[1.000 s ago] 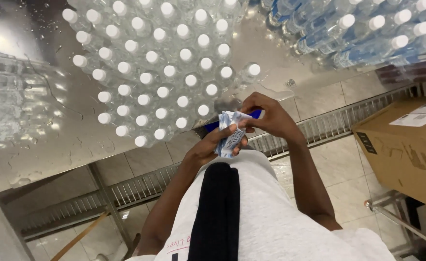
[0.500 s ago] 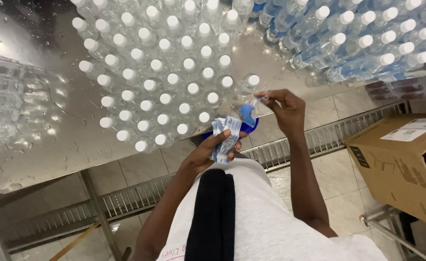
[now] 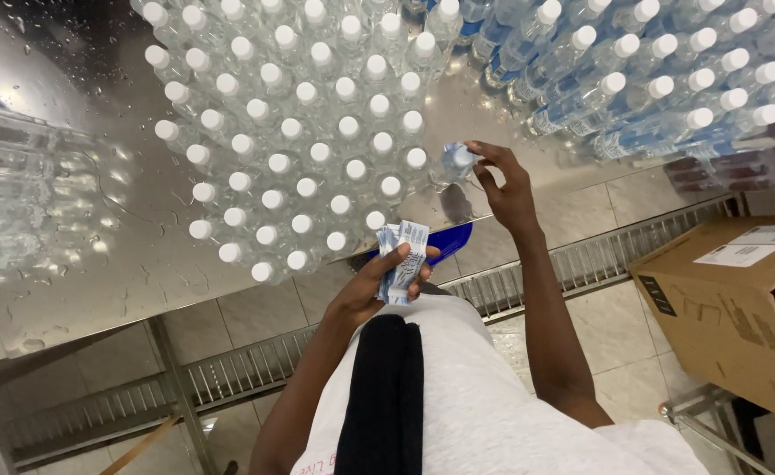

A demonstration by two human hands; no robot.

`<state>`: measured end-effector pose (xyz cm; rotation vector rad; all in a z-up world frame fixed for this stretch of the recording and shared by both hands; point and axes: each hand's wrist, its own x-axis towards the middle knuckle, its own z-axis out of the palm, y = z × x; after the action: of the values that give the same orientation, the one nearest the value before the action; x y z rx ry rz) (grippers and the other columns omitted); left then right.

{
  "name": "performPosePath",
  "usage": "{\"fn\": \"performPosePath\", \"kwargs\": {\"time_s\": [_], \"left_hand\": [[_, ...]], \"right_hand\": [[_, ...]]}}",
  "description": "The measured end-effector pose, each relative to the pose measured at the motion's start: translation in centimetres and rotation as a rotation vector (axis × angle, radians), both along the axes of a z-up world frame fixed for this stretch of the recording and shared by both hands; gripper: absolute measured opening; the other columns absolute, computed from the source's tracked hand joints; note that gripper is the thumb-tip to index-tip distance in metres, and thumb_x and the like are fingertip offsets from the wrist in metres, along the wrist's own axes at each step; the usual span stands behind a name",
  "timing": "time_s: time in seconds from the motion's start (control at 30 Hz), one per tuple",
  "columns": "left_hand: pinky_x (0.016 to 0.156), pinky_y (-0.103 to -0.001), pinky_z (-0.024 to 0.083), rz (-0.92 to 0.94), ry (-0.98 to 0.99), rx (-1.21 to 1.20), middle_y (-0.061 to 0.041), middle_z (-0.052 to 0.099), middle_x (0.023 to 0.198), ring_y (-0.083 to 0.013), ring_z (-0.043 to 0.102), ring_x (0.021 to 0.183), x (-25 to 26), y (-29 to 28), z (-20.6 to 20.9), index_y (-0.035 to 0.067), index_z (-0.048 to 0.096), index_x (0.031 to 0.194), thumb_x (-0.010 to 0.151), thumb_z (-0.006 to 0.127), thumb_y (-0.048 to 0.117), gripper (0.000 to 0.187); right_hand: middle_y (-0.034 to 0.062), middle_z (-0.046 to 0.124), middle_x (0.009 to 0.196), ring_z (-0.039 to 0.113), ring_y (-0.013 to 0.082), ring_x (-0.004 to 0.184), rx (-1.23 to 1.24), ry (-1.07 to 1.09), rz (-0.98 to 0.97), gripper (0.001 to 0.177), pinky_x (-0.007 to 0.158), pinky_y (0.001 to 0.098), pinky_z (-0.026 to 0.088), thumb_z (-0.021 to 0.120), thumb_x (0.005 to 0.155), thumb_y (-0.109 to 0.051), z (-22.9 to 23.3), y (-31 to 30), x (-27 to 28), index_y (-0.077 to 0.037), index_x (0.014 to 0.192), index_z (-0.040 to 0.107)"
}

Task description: Manually inspecting and labeling plastic water bottles on a production table.

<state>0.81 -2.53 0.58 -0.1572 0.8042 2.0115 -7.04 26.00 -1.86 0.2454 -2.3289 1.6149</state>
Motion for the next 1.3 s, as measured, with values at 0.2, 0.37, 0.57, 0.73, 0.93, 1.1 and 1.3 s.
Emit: {"fn": "performPosePath", "kwargs": {"time_s": [0.2,0.37,0.57,0.73,0.93,1.1,1.3], "left_hand": [[0.069,-0.03,0.063,0.007,-0.007,0.005,-0.013,0.076,0.105,-0.0127,0.076,0.076,0.2,0.0,-0.5,-0.002,0.058,0.151,0.111,0.06,0.048,0.064],[0.069,-0.03,0.063,-0.003,-0.011,-0.011,-0.013,0.077,0.104,-0.0128,0.076,0.076,0.7,0.0,-0.4,-0.001,0.06,0.149,0.111,0.061,0.048,0.062],[0.068,-0.031,0.063,0.005,-0.039,-0.043,-0.014,0.077,0.105,-0.0137,0.076,0.076,0.6,-0.1,-0.6,-0.002,0.06,0.15,0.111,0.062,0.048,0.063],[0.068,-0.033,0.063,0.016,-0.052,-0.063,-0.015,0.076,0.105,-0.015,0.075,0.075,0.3,-0.4,-0.5,-0.002,0.06,0.15,0.11,0.062,0.048,0.064],[0.068,-0.03,0.063,0.039,-0.018,-0.032,-0.013,0.077,0.103,-0.0128,0.076,0.075,0.4,-0.5,-0.5,-0.003,0.06,0.15,0.112,0.06,0.045,0.062],[0.068,-0.03,0.063,0.043,-0.04,-0.008,-0.014,0.077,0.104,-0.0134,0.076,0.075,0.6,-0.8,-0.6,-0.003,0.06,0.15,0.113,0.06,0.045,0.061],[0.069,-0.03,0.063,0.054,-0.063,0.03,-0.014,0.077,0.105,-0.014,0.075,0.076,0.6,-1.0,-0.4,-0.004,0.059,0.151,0.113,0.06,0.044,0.061]], "right_hand": [[0.0184,0.065,0.147,0.058,0.0403,0.139,0.145,0.042,0.039,0.066,0.117,0.056,0.048,0.089,0.097,-0.02,-0.2,0.0,0.6,-0.004,0.154,0.06],[0.0268,0.064,0.142,0.061,0.0458,0.133,0.188,0.016,-0.091,0.079,0.114,0.0545,0.051,0.095,0.093,-0.028,-5.6,-0.7,0.3,0.002,0.155,0.057],[0.029,0.059,0.146,0.062,0.0471,0.135,0.204,-0.383,-0.15,0.091,0.118,0.0581,0.05,0.09,0.095,-0.038,-7.3,-1.9,0.0,-0.004,0.166,0.044],[0.0286,0.062,0.137,0.062,0.0464,0.133,0.26,-0.485,-0.151,0.079,0.119,0.0568,0.048,0.092,0.093,-0.025,-12.9,-1.7,-1.0,0.001,0.155,0.051],[0.0352,0.064,0.133,0.062,0.0571,0.128,0.255,-0.38,-0.137,0.067,0.11,0.062,0.055,0.088,0.094,-0.013,-13.7,-2.2,-0.9,0.01,0.146,0.052],[0.0283,0.064,0.14,0.064,0.0504,0.13,0.229,-0.417,-0.105,0.07,0.106,0.0573,0.059,0.084,0.092,-0.019,-16.6,-1.5,-0.6,0.002,0.151,0.051],[0.0356,0.057,0.143,0.057,0.057,0.137,0.32,-0.304,-0.156,0.097,0.119,0.0603,0.049,0.1,0.079,-0.021,-13.1,-2.5,-0.7,0.01,0.154,0.045]]}}
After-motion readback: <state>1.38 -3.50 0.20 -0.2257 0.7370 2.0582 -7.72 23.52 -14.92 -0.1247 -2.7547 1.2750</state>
